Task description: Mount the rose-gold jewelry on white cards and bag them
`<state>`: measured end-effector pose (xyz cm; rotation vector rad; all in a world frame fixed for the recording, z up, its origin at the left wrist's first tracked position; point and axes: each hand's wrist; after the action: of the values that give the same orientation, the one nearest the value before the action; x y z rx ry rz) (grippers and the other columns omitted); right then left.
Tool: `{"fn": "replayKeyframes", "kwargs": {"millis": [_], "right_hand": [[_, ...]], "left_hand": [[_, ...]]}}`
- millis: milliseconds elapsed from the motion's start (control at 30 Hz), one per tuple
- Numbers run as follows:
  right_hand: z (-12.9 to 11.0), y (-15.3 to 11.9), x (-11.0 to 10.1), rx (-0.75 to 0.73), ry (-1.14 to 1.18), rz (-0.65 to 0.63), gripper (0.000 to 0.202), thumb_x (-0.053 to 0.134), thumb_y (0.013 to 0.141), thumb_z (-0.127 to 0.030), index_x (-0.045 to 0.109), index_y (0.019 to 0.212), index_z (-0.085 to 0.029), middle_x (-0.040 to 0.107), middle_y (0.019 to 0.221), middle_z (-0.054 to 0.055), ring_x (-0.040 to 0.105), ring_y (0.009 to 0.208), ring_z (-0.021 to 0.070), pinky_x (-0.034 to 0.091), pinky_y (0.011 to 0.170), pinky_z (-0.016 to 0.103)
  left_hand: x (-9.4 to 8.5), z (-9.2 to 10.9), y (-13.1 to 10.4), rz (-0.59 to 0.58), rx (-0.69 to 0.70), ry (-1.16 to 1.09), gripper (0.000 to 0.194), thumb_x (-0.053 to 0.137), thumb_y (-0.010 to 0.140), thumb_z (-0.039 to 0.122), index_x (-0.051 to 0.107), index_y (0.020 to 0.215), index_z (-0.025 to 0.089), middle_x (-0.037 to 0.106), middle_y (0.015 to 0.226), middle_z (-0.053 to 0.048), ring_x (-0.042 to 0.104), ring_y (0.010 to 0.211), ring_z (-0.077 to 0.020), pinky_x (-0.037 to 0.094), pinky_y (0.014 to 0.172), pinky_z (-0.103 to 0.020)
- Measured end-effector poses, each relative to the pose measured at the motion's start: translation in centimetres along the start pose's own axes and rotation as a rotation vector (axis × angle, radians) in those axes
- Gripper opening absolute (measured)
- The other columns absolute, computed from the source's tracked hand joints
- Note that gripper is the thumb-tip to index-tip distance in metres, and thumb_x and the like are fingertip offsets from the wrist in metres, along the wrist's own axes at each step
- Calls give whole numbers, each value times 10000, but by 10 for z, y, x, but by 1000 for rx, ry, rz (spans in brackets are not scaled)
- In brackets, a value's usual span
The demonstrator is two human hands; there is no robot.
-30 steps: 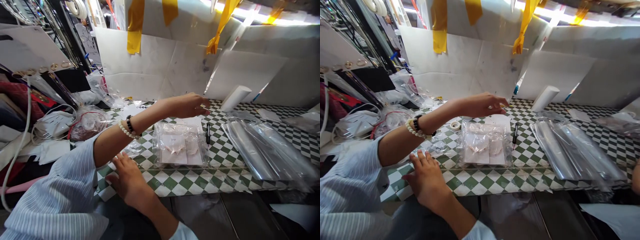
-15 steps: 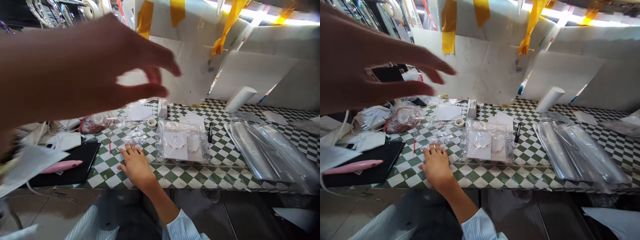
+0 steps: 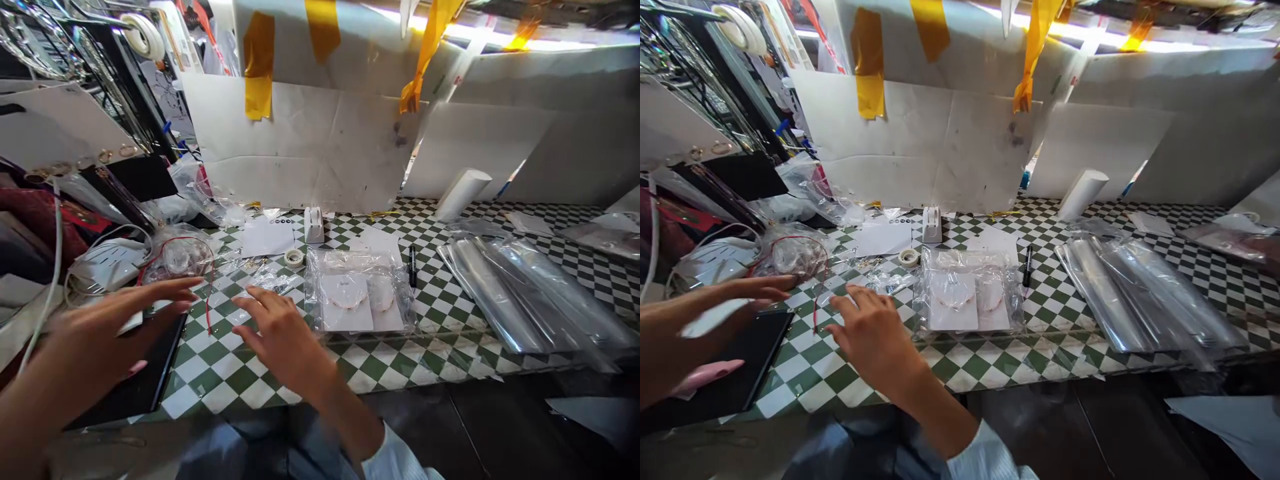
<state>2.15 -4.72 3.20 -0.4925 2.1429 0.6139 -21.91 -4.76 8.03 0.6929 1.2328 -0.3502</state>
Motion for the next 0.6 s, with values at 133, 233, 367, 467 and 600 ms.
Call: {"fn": "replayKeyframes", "kwargs": {"millis": [133,233,367,467,600], "right_hand": [[19,-27,-38,35,0,94,354,515,1007,-326,550,1336,-201,637,1329,50,563,1266,193,476,1059,397],[45,-40,-53,146,-74,106,360,566,979,-273,553,1330,-192,673,1252,84,626,1168,240,510,985,450],[80,-47,-50,223,-155,95,376,639,931,-249,579,1299,-202,668,1240,100,626,1149,248,529,961,449],[92,-48,-38,205,-187,93,359,626,924,-191,600,1280,-224,642,1298,81,580,1202,249,513,983,462],[96,-49,-25,189,-223,69,369,593,919,-134,609,1279,-215,634,1325,69,564,1201,267,505,958,487]], "left_hand": [[59,20,40,60,64,-59,367,382,1025,441,556,1329,331,722,1161,3,704,991,-250,572,874,-387],[100,47,72,-92,211,-29,432,364,1048,388,487,1426,219,546,1450,-100,577,1283,-274,519,1028,-405],[135,62,86,-189,306,36,707,429,1001,566,327,1527,106,314,1590,-182,308,1489,-308,354,1188,-472],[148,57,82,-218,284,-5,685,388,1016,564,297,1547,142,318,1590,-159,284,1500,-283,325,1205,-480],[156,50,77,-182,266,-65,561,426,1022,502,416,1490,191,408,1555,-120,359,1468,-272,375,1184,-487]]}}
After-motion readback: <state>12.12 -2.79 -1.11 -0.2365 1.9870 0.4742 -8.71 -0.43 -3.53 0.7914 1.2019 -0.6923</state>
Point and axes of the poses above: each hand's wrist, its own y-axis towards the middle knuckle, its own x-axis out of the palm, z = x × y
